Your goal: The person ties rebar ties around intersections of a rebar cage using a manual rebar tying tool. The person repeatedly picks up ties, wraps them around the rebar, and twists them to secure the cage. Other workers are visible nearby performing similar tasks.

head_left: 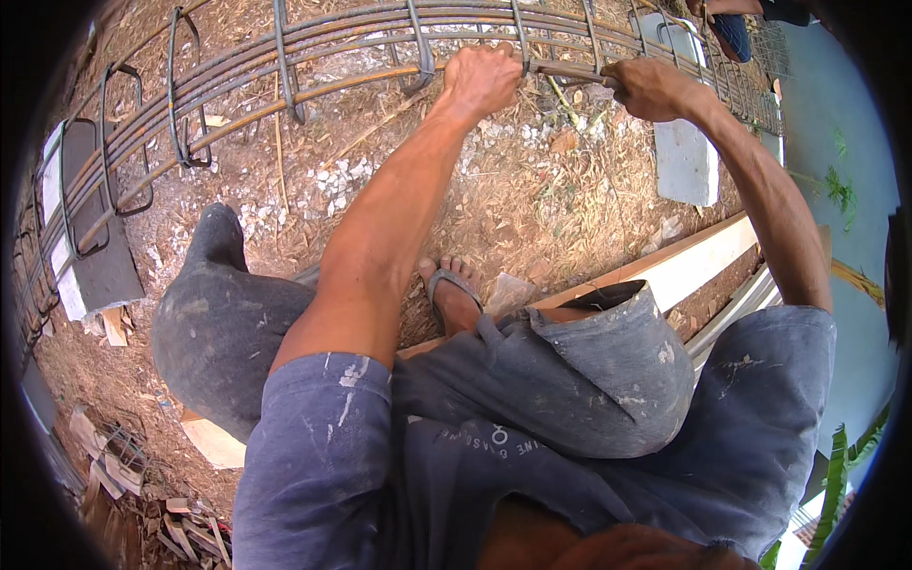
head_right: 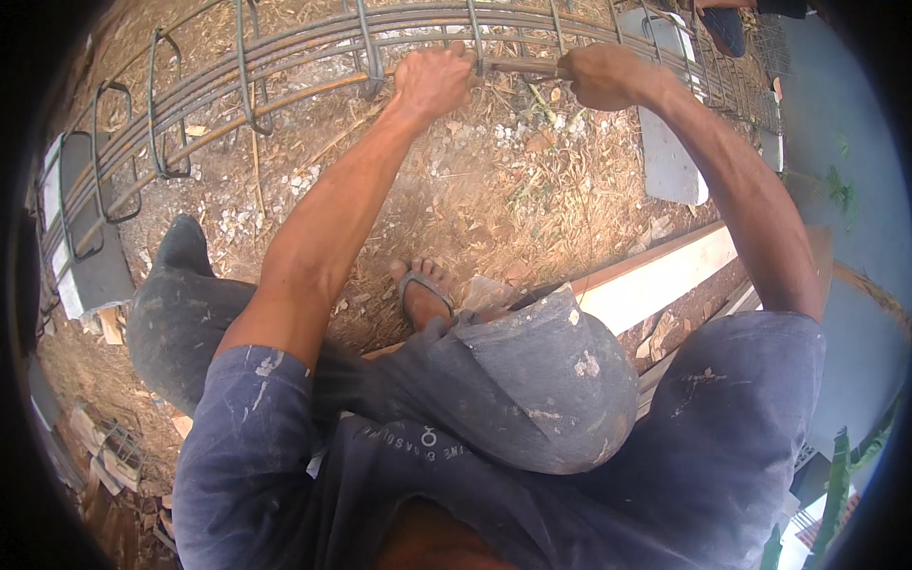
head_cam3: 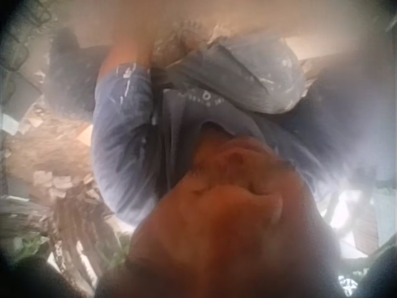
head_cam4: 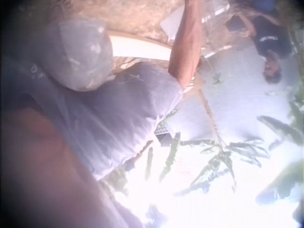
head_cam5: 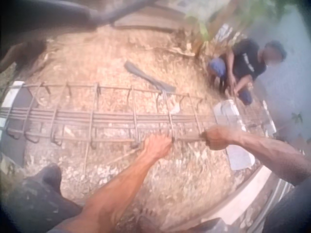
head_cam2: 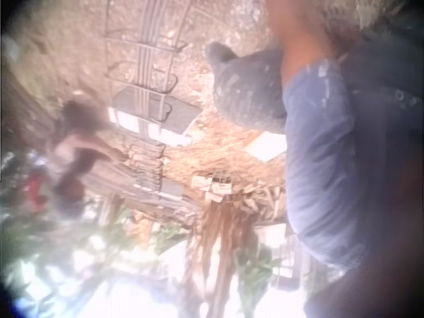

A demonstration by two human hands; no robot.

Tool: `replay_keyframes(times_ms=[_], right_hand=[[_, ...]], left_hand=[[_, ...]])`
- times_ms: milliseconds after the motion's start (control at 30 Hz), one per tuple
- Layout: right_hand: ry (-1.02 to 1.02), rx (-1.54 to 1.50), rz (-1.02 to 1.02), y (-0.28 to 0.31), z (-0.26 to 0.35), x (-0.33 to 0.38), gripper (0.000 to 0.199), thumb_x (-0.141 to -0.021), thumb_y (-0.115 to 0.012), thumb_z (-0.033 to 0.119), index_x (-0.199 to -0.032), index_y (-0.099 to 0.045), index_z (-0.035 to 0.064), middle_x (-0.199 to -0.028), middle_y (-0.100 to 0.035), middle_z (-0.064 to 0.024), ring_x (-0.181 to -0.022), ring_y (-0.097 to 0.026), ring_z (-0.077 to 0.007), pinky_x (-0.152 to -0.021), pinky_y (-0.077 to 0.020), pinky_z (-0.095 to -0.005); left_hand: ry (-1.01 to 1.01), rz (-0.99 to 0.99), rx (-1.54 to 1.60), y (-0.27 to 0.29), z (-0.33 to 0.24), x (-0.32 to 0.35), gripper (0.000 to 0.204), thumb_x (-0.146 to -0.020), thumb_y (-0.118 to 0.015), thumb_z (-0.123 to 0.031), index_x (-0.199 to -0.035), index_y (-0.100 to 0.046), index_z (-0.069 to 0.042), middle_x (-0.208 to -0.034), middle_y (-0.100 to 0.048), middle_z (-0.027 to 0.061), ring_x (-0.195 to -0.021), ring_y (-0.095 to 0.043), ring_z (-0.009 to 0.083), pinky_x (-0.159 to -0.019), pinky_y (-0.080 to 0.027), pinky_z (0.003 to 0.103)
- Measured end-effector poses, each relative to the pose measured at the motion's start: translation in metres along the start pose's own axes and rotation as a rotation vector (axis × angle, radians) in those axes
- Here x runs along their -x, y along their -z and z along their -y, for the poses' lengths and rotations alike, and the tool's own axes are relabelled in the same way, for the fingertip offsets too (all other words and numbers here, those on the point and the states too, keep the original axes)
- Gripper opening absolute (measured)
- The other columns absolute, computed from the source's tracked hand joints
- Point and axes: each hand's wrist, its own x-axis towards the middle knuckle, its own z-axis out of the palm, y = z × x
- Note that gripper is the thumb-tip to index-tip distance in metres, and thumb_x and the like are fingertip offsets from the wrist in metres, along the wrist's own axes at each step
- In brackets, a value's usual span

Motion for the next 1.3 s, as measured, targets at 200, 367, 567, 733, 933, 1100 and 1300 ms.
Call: replay_keyframes(times_ms=[200, 367, 567, 733, 933, 1100, 1300], right_hand=[[-0.106, -0.825, 0.325, 0.010, -0.004, 0.003, 0.031, -0.094, -0.055, 0.023, -0.108, -0.052, -0.0045, -0.077, -0.059, -0.0099, -0.056, -0.062, -0.0181, -0.046, -0.0609, -0.0339], [-0.174, -1.463, 0.011, -0.111, 0.072, 0.010, 0.027, -0.100, -0.047, 0.027, -0.086, -0.050, 0.0052, -0.071, -0.051, -0.0053, -0.060, -0.053, -0.0148, -0.050, -0.0489, -0.0336], [-0.223, -1.526, -0.037, -0.089, 0.088, 0.017, 0.034, -0.100, -0.049, 0.032, -0.078, -0.051, 0.0054, -0.064, -0.050, -0.0042, -0.052, -0.050, -0.0157, -0.049, -0.0452, -0.0345], [-0.333, -1.669, -0.235, -0.116, 0.145, 0.000, 0.033, -0.099, -0.048, 0.034, -0.085, -0.052, 0.0047, -0.061, -0.046, 0.0006, -0.051, -0.047, -0.0133, -0.048, -0.0425, -0.0339], [-0.366, -1.561, -0.298, -0.125, 0.151, -0.005, 0.035, -0.099, -0.047, 0.035, -0.100, -0.056, 0.0016, -0.064, -0.049, -0.0016, -0.054, -0.048, -0.0149, -0.055, -0.0431, -0.0389], [-0.310, -1.603, -0.187, -0.119, 0.132, 0.004, 0.035, -0.098, -0.048, 0.036, -0.101, -0.055, 0.0021, -0.067, -0.051, -0.0034, -0.057, -0.049, -0.0163, -0.057, -0.0423, -0.0400], [-0.351, -1.632, -0.362, -0.123, 0.156, -0.004, 0.034, -0.098, -0.049, 0.035, -0.101, -0.055, 0.0019, -0.069, -0.052, -0.0042, -0.059, -0.051, -0.0175, -0.058, -0.0436, -0.0401]], left_hand=[[0.014, 0.041, -0.024, 0.007, -0.001, 0.003, 0.037, -0.082, -0.064, -0.038, -0.102, -0.069, -0.007, -0.101, -0.067, 0.0078, -0.081, -0.070, 0.0244, -0.058, -0.057, 0.039], [0.007, -0.006, 0.023, 0.004, -0.009, -0.001, 0.030, -0.071, -0.066, -0.016, -0.099, -0.068, -0.006, -0.094, -0.069, 0.0120, -0.074, -0.071, 0.0274, -0.055, -0.056, 0.040], [0.058, 0.103, 0.002, 0.020, -0.001, -0.002, 0.033, -0.084, -0.066, -0.031, -0.106, -0.067, -0.005, -0.100, -0.065, 0.0118, -0.075, -0.070, 0.0292, -0.057, -0.056, 0.042], [0.003, -0.013, -0.051, 0.007, -0.007, 0.004, 0.023, -0.077, -0.061, -0.011, -0.098, -0.069, -0.008, -0.095, -0.068, 0.0083, -0.075, -0.070, 0.0240, -0.054, -0.056, 0.040], [0.048, 0.019, -0.035, 0.013, -0.009, 0.006, 0.025, -0.076, -0.063, -0.013, -0.099, -0.068, -0.008, -0.096, -0.067, 0.0093, -0.083, -0.069, 0.0242, -0.060, -0.057, 0.039], [0.073, 0.076, -0.062, 0.012, -0.003, 0.004, 0.033, -0.085, -0.062, -0.034, -0.108, -0.067, -0.011, -0.105, -0.067, 0.0085, -0.078, -0.070, 0.0273, -0.059, -0.057, 0.042], [0.026, 0.037, -0.075, 0.008, -0.005, 0.001, 0.032, -0.085, -0.060, -0.032, -0.107, -0.067, -0.010, -0.103, -0.066, 0.0098, -0.076, -0.070, 0.0299, -0.058, -0.057, 0.044]])
